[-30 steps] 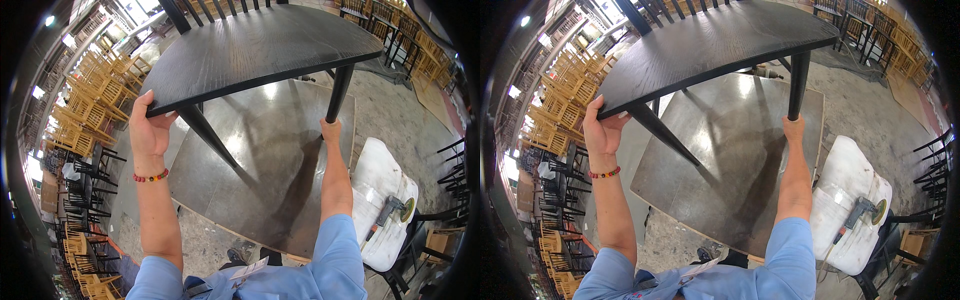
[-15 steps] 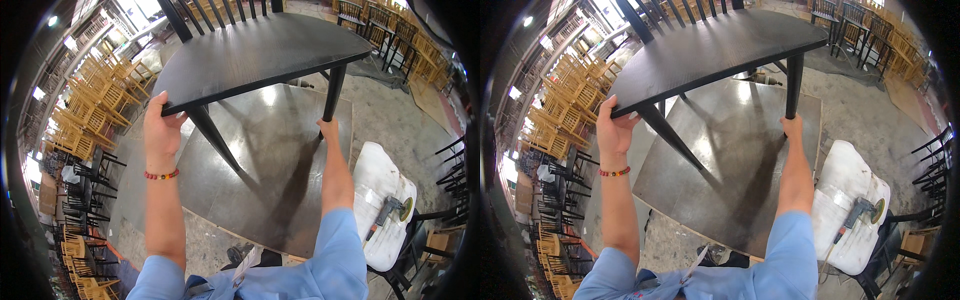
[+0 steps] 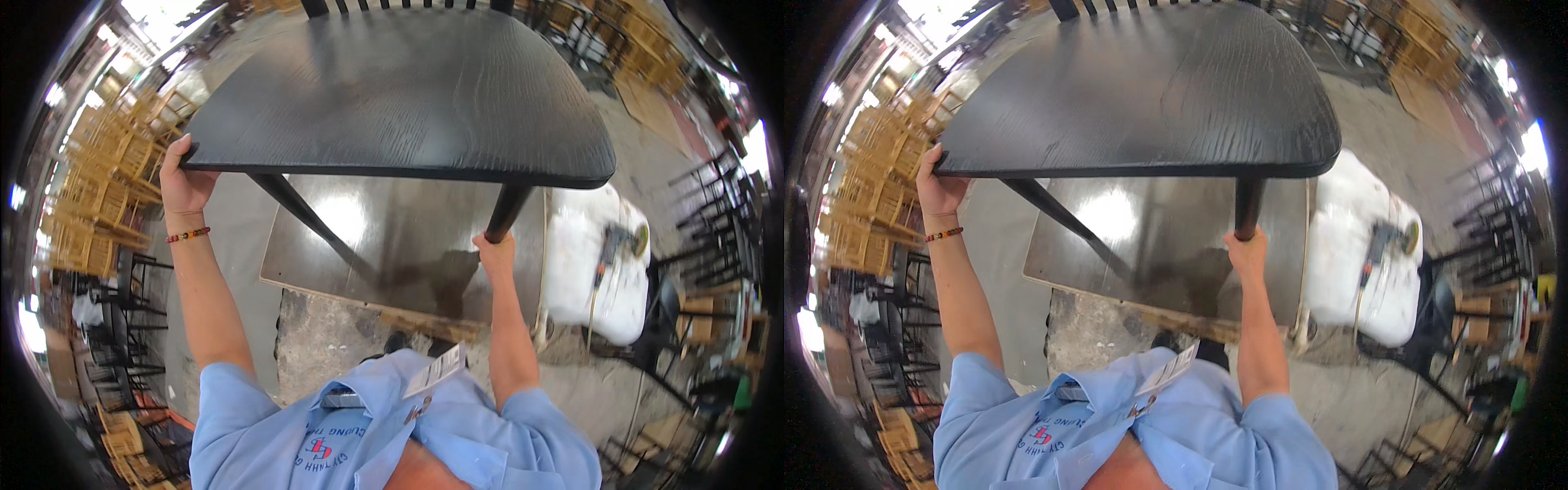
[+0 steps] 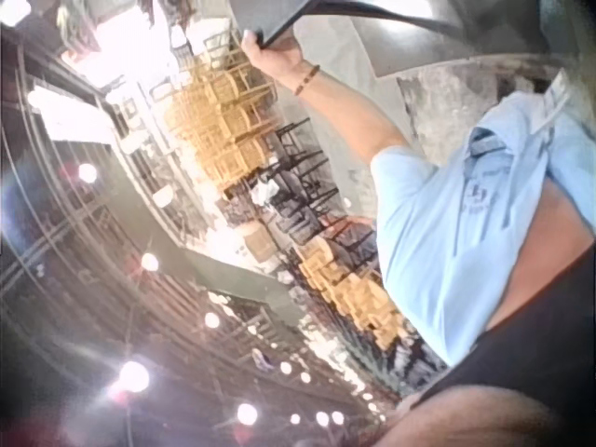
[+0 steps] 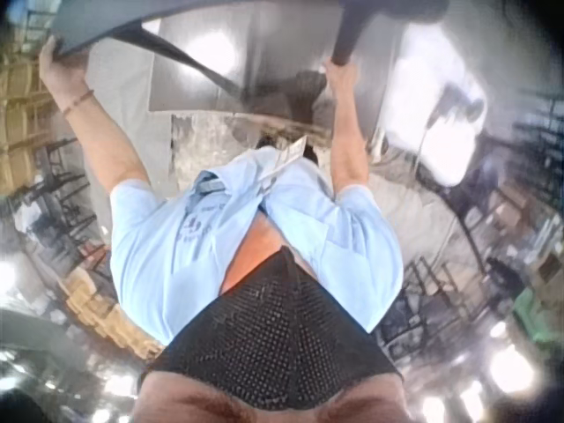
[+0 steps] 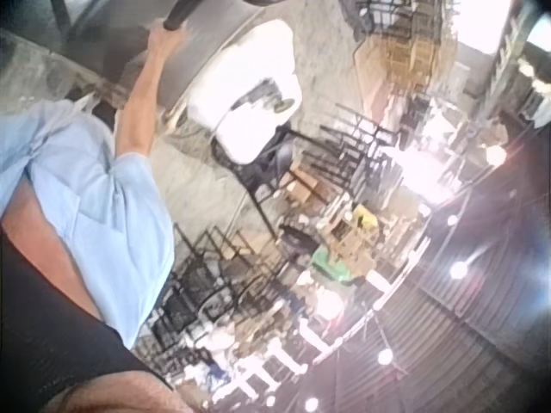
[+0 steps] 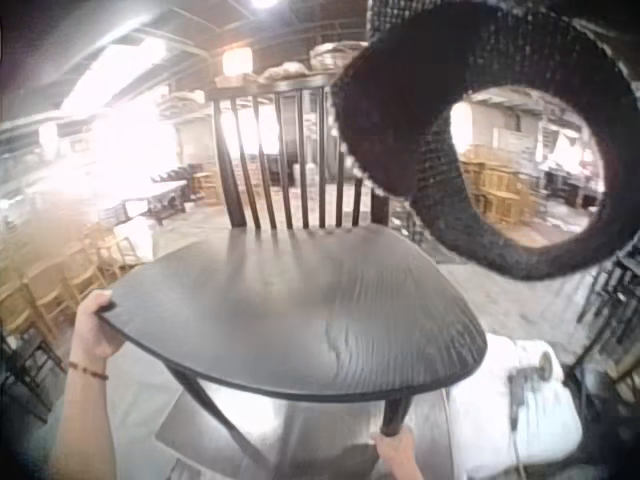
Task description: The person picks up black chairs, places them upside down on a metal workbench, and uses a rotary polisher to smooth the leg ends. They then apply felt pads to the legs and return the chairs to the floor. The process repeats for multiple chairs in a workshop setting.
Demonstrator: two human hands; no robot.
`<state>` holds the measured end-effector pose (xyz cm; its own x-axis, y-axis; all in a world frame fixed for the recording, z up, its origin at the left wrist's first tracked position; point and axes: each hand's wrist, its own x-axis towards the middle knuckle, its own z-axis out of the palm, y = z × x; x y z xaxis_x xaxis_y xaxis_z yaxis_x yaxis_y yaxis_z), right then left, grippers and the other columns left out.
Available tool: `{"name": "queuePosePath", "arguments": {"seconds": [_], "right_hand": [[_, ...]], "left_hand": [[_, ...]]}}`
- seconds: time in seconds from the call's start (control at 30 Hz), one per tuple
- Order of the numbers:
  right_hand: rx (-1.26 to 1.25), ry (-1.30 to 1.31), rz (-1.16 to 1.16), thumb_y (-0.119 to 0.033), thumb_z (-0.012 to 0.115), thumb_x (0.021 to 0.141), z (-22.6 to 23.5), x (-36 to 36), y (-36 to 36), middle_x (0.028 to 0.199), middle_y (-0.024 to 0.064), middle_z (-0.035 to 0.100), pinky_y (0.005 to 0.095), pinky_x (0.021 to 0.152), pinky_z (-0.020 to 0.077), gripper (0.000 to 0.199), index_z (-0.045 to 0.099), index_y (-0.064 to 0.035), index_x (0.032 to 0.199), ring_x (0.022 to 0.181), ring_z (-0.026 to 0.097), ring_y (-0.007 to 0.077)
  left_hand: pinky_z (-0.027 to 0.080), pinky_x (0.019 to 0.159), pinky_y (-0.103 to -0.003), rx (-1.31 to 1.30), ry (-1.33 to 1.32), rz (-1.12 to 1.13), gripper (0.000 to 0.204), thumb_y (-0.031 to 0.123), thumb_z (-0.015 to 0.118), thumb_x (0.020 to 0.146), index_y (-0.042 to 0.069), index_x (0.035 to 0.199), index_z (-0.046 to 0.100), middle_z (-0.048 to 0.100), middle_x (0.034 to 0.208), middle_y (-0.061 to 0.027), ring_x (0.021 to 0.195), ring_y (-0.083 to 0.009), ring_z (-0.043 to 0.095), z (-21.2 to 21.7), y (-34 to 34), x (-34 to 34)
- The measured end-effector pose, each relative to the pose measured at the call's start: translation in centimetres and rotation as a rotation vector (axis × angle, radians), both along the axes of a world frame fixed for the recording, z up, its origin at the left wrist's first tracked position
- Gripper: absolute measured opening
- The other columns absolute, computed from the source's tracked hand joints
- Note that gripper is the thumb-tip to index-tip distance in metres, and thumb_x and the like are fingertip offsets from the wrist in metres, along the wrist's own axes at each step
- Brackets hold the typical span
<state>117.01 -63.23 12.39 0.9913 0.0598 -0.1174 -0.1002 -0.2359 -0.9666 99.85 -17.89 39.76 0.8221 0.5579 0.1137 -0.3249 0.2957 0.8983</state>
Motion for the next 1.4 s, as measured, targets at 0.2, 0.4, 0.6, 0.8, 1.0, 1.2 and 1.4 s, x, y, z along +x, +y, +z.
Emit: {"name": "queuePosePath", "arguments": {"seconds": [0.2,0.4,0.6,0.8,1.0,1.2,1.4], "right_hand": [[-0.288,-0.040,-0.133,-0.024,0.078,0.075,-1.1,-1.3,-3.1,0.100,0.0180,0.068,0.0404,0.084,0.0491,0.053,0.055,0.0009,0.116,0.094,0.066,0.0318],[-0.072,0.112,-0.009,-0.029,0.068,0.081,-5.5,-13.9,-6.6,0.103,0.0204,0.071,0.0413,0.088,0.0508,0.044,0.066,-0.0006,0.114,0.101,0.067,0.0329],[-0.623,0.523,-0.366,-0.020,0.063,0.086,-11.9,-26.3,-14.8,0.127,0.0243,0.061,0.0440,0.098,0.0467,0.060,0.046,-0.0001,0.140,0.119,0.058,0.0391],[-0.763,0.575,-0.248,-0.015,0.060,0.088,-14.4,-25.2,-17.2,0.126,0.0307,0.059,0.0439,0.097,0.0478,0.098,-0.010,-0.0033,0.156,0.115,0.060,0.0403],[-0.569,0.777,0.177,-0.021,0.057,0.088,-14.3,-23.0,-21.1,0.116,0.0327,0.064,0.0431,0.091,0.0508,0.099,-0.015,0.0027,0.153,0.104,0.064,0.0407],[-0.253,0.354,0.243,-0.041,0.061,0.085,-15.8,-28.7,-35.6,0.137,0.0243,0.055,0.0426,0.106,0.0420,0.061,0.058,-0.0027,0.132,0.127,0.053,0.0383],[-0.345,0.704,-0.755,-0.036,0.065,0.085,-19.5,-48.4,-61.3,0.102,0.0184,0.072,0.0431,0.078,0.0546,0.044,0.070,-0.0023,0.112,0.088,0.069,0.0350]], "left_hand": [[0.049,0.096,-0.047,0.043,0.009,-0.218,0.034,0.026,0.059,0.093,0.001,0.115,0.064,0.068,0.117,-0.0131,0.109,-0.0295,0.063,-0.1,-1.1,3.7],[0.038,0.109,-0.056,0.003,-0.024,-0.092,0.045,0.034,0.053,0.100,-0.001,0.129,0.055,0.059,0.133,-0.0155,0.121,-0.0311,0.057,-0.5,-2.4,1.1],[0.050,0.099,-0.039,0.698,0.526,-0.188,0.036,0.024,0.047,0.104,-0.002,0.128,0.057,0.061,0.124,-0.0129,0.116,-0.0244,0.060,-22.2,-7.0,-7.6],[0.048,0.095,-0.042,0.852,1.274,-1.156,0.045,0.034,0.057,0.092,-0.002,0.118,0.066,0.068,0.116,-0.0209,0.110,-0.0370,0.063,-33.2,-21.3,-21.7],[0.048,0.095,-0.041,0.948,1.489,-1.298,0.044,0.033,0.057,0.091,-0.002,0.117,0.066,0.068,0.116,-0.0211,0.110,-0.0364,0.063,-32.6,-26.4,-23.2],[0.048,0.096,-0.040,1.217,1.290,-1.333,0.043,0.032,0.057,0.090,-0.001,0.116,0.067,0.068,0.115,-0.0213,0.110,-0.0359,0.063,-35.4,-41.6,-14.0],[0.049,0.090,-0.038,1.526,0.490,-1.503,0.042,0.031,0.059,0.090,-0.001,0.116,0.067,0.069,0.110,-0.0185,0.104,-0.0312,0.065,-33.7,-67.3,-4.3]]}}
